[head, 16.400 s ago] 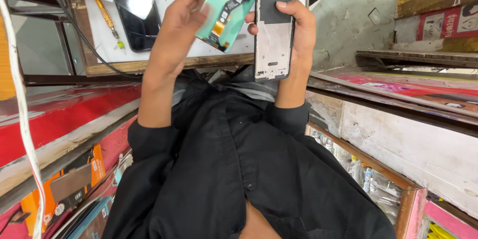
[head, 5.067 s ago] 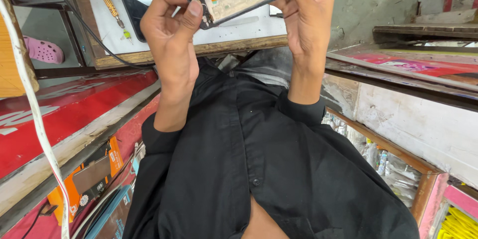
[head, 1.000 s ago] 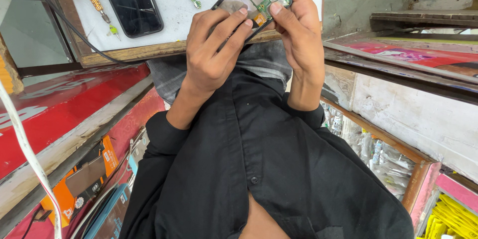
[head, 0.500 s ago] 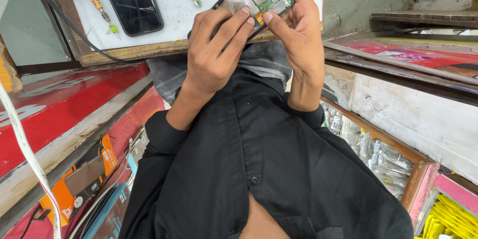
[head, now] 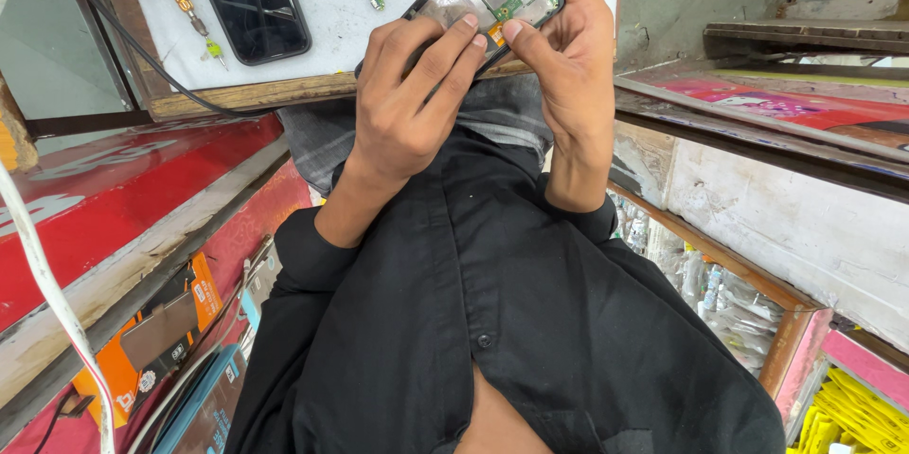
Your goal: The person disassembles a smartphone by removing the back cover and battery. They then reassemble the device by reconnecting internal components and replacing the back cover. The person tests the phone by turning it on and interacting with the screen.
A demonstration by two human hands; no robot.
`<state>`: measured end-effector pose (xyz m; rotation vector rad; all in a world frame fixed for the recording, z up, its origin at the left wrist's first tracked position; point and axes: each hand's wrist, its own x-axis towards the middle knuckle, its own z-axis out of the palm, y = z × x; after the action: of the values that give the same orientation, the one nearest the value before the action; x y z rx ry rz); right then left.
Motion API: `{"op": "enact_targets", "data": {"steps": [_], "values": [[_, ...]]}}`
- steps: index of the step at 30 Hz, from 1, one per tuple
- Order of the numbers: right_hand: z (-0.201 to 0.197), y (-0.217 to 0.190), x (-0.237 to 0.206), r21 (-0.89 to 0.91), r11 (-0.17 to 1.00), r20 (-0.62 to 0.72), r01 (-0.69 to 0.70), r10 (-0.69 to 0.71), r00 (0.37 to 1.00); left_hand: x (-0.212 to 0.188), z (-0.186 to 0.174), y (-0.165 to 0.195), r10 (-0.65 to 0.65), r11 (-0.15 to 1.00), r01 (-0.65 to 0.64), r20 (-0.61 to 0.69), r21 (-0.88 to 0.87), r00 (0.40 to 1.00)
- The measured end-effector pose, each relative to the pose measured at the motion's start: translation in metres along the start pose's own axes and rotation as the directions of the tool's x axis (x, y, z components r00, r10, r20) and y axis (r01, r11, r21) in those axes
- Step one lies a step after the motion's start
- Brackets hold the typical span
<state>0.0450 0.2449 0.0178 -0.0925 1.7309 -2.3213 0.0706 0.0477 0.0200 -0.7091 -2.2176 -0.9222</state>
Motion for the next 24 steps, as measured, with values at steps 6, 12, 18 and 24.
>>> {"op": "enact_targets", "data": {"steps": [6,12,18,24], "values": [[-0.0003,-0.0002,-0.0020,0.015,1.000,0.001,0.005,-0.005,1.000,0.0004,-0.0020,0.0023,-0.007,1.000,0.007,0.001,-0.008,1.000],[-0.0017,0.0011,-0.0023,0.018,1.000,-0.003,0.000,0.000,1.000,0.0021,-0.0029,0.0029,-0.002,1.000,0.002,-0.001,-0.005,1.000],[-0.0012,0.0008,-0.0016,0.002,1.000,-0.008,-0.005,0.005,1.000,0.0021,-0.0041,0.0052,-0.006,1.000,0.006,-0.003,-0.001,1.000],[0.0042,-0.0072,-0.0001,0.020,0.999,-0.018,-0.043,0.043,0.999,0.0005,-0.0039,0.0039,-0.007,1.000,0.007,-0.012,-0.013,1.000]]}}
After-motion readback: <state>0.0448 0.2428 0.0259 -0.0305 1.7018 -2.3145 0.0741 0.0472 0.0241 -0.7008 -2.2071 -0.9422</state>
